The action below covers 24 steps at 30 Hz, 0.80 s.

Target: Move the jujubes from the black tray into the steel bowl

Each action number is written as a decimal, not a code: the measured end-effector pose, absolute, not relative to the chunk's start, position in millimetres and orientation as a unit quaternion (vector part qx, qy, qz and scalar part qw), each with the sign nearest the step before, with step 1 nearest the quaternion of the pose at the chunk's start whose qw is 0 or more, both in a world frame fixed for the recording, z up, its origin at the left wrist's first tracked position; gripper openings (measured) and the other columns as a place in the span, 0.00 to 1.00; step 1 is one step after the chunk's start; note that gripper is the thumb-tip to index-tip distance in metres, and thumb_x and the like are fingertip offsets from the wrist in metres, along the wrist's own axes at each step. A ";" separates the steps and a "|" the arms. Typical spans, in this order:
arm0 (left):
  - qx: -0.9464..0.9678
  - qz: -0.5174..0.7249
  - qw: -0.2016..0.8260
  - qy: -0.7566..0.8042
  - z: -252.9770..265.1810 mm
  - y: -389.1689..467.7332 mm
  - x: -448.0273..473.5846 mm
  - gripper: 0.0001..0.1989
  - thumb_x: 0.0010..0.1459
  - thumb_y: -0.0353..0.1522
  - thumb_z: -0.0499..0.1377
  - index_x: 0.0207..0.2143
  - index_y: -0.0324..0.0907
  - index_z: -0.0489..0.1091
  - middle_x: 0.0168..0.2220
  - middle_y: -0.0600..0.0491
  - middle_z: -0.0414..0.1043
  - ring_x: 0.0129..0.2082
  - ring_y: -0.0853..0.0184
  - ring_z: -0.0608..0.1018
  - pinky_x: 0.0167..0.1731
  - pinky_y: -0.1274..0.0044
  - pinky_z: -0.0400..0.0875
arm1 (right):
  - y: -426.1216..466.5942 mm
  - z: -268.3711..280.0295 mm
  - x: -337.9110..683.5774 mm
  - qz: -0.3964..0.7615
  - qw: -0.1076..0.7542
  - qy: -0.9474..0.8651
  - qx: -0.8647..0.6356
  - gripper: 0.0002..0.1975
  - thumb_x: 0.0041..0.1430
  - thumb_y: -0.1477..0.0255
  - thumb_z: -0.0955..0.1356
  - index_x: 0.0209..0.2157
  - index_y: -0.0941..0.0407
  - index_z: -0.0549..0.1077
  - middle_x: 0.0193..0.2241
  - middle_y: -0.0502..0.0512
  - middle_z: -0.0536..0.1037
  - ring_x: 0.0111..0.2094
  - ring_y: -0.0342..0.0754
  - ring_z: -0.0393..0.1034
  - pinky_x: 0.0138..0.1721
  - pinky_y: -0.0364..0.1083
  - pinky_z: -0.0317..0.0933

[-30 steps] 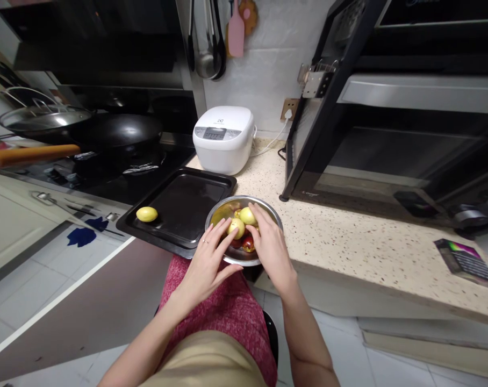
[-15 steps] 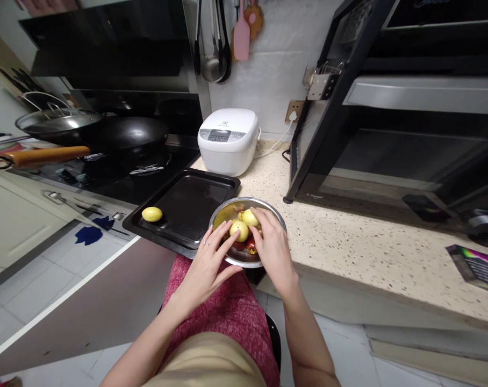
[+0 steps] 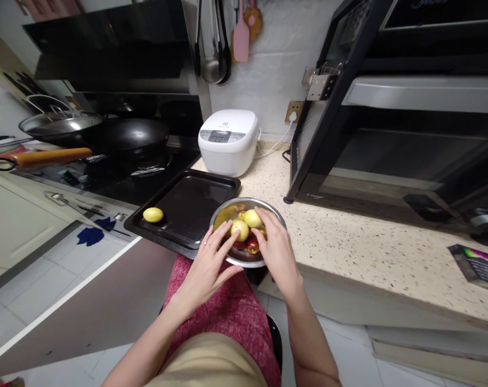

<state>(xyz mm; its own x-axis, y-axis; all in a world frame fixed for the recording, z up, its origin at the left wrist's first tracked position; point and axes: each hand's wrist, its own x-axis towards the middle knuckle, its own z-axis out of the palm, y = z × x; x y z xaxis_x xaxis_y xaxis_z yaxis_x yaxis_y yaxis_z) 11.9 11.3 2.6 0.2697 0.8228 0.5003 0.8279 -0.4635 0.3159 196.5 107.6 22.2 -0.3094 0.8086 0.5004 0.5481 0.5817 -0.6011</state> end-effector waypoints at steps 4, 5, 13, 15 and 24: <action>-0.794 -0.318 -0.005 -0.519 3.3 9.9 12.0 0.40 0.70 0.44 0.56 0.76 0.50 0.39 0.75 0.39 0.50 0.75 0.53 0.54 0.71 0.50 0.53 | 107.6 21.5 198.8 0.154 0.407 -0.791 -0.430 0.22 0.66 0.72 0.65 0.61 0.53 0.71 0.60 0.62 0.76 0.60 0.60 0.72 0.62 0.65 0.66; -0.792 -0.320 -0.010 -0.520 3.8 9.4 11.7 0.40 0.70 0.44 0.56 0.76 0.50 0.39 0.75 0.39 0.50 0.75 0.53 0.54 0.71 0.51 0.53 | 107.7 21.2 199.3 0.152 0.408 -0.791 -0.430 0.22 0.66 0.71 0.65 0.61 0.53 0.72 0.59 0.62 0.76 0.59 0.60 0.73 0.62 0.65 0.66; -0.734 -0.365 0.006 -0.573 15.5 12.9 -18.5 0.33 0.72 0.41 0.54 0.74 0.51 0.47 0.75 0.43 0.49 0.75 0.55 0.54 0.72 0.53 0.52 | 105.5 21.6 204.7 0.137 0.412 -0.792 -0.429 0.21 0.68 0.69 0.66 0.60 0.53 0.73 0.58 0.62 0.77 0.59 0.60 0.73 0.61 0.64 0.67; -0.696 -0.369 0.048 -0.615 17.2 18.1 -38.8 0.31 0.73 0.40 0.54 0.73 0.49 0.50 0.75 0.42 0.50 0.75 0.53 0.54 0.72 0.52 0.52 | 104.5 21.3 206.7 0.132 0.414 -0.792 -0.428 0.21 0.68 0.68 0.66 0.60 0.53 0.72 0.58 0.62 0.77 0.59 0.60 0.73 0.61 0.65 0.66; -0.549 -0.245 0.135 -0.788 3.3 41.0 -130.8 0.20 0.69 0.29 0.54 0.61 0.35 0.68 0.66 0.31 0.63 0.68 0.44 0.67 0.62 0.53 0.68 | 94.7 20.3 209.0 0.093 0.442 -0.785 -0.423 0.20 0.70 0.64 0.66 0.60 0.51 0.73 0.57 0.60 0.78 0.57 0.60 0.74 0.60 0.63 0.68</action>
<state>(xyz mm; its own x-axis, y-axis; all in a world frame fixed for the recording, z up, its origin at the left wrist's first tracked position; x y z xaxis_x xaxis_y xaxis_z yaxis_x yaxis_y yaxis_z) -130.8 41.0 3.3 -0.3607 0.7991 0.4809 0.9309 0.2769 0.2381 209.0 94.7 20.3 -0.2513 0.7463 0.6163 0.5815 0.6254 -0.5203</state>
